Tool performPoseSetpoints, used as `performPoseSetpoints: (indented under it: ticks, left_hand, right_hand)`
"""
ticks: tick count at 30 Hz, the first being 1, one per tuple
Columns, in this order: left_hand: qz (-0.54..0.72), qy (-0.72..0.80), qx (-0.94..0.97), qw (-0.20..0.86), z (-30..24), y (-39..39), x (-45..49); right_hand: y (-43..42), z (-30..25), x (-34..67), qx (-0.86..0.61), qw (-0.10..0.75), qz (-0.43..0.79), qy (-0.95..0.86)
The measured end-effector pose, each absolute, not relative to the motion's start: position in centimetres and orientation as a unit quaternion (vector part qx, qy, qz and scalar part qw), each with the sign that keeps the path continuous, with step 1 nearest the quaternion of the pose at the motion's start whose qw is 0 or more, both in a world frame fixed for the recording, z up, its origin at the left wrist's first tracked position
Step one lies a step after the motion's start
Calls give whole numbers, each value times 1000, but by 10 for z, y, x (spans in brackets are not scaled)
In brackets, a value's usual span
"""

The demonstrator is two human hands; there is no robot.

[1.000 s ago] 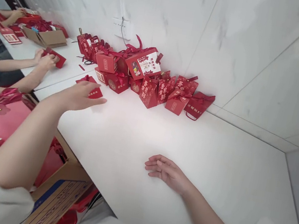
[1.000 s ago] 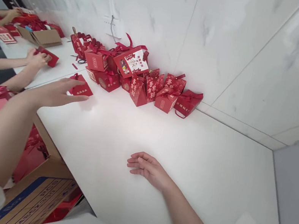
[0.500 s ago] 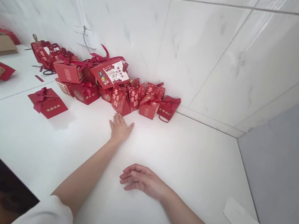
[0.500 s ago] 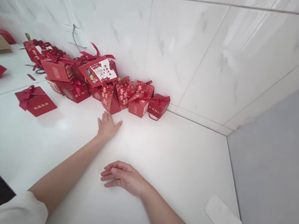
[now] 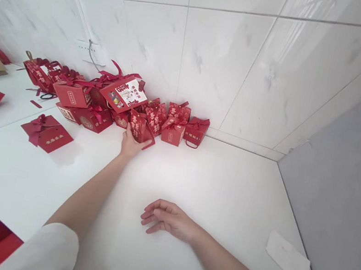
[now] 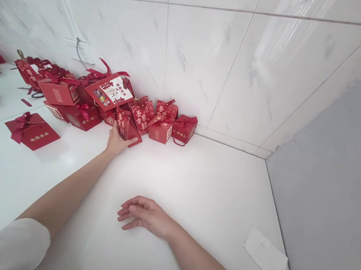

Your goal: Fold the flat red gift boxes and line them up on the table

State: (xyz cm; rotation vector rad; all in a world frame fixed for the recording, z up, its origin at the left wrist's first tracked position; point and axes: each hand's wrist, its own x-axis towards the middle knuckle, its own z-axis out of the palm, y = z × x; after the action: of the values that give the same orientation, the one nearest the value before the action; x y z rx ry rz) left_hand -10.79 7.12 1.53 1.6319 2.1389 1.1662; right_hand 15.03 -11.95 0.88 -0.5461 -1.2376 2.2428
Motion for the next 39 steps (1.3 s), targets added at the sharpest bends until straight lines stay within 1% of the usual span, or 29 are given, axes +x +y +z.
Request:
performPoseSetpoints:
  ticks: [1,3,5,6,8,9,11,15,20,25,28,30,33,34,35,36,39]
  left_hand:
    - [365,729,570,99,15,56,-100]
    - [315,718,613,95,13,19,-85]
    - [306,676,656,138,9,-22,-73]
    - [316,651,670,166,7,-41,-69]
    - [355,612,677,202,5,-69,-62]
    - [376,592,681,213,5,-77,-60]
    - [404,551,694,225,6,-84,-55]
    - [385,500,734,252,8,-76,-47]
    - [352,483,742,303,5,-67,-48]
    - [352,465,741,333,10,-67,-51]
    - [340,428,743,386,16,-72,-53]
    - [357,434,742,366,19,-78,-54]
    - [458,474,710,247,27,-84,-53]
    - [486,477,696,229,31,-86,-51]
    - [505,473,682,237,35,-88,-48]
    - [515,465,668,267,40,-90,-44]
    - [508,458,595,423,53,-95,-32]
  right_hand:
    - [-122,8,149,-225,307,780,-498]
    - [-126,9,149,-289,432,625,-582]
    - [-128,12,151,-350,538,457,-616]
    - [-128,13,152,-376,573,398,-610]
    - [-124,16,155,-422,616,343,-570]
    - [-121,16,157,-441,621,344,-549]
    - [-114,15,158,-468,612,383,-509]
    - [-104,7,159,-476,586,468,-460]
    - [-100,4,159,-464,586,462,-477]
    - [-93,3,159,-445,570,514,-461]
    - [-88,1,161,-440,587,509,-450]
    - [-85,-1,163,-432,609,526,-408]
    - [-84,-3,166,-404,615,580,-348]
    - [-85,-4,167,-395,609,596,-342]
    - [-85,-4,167,-387,602,610,-340]
    - [-86,-4,167,-379,594,622,-341]
    - [-90,-3,164,-364,558,649,-367]
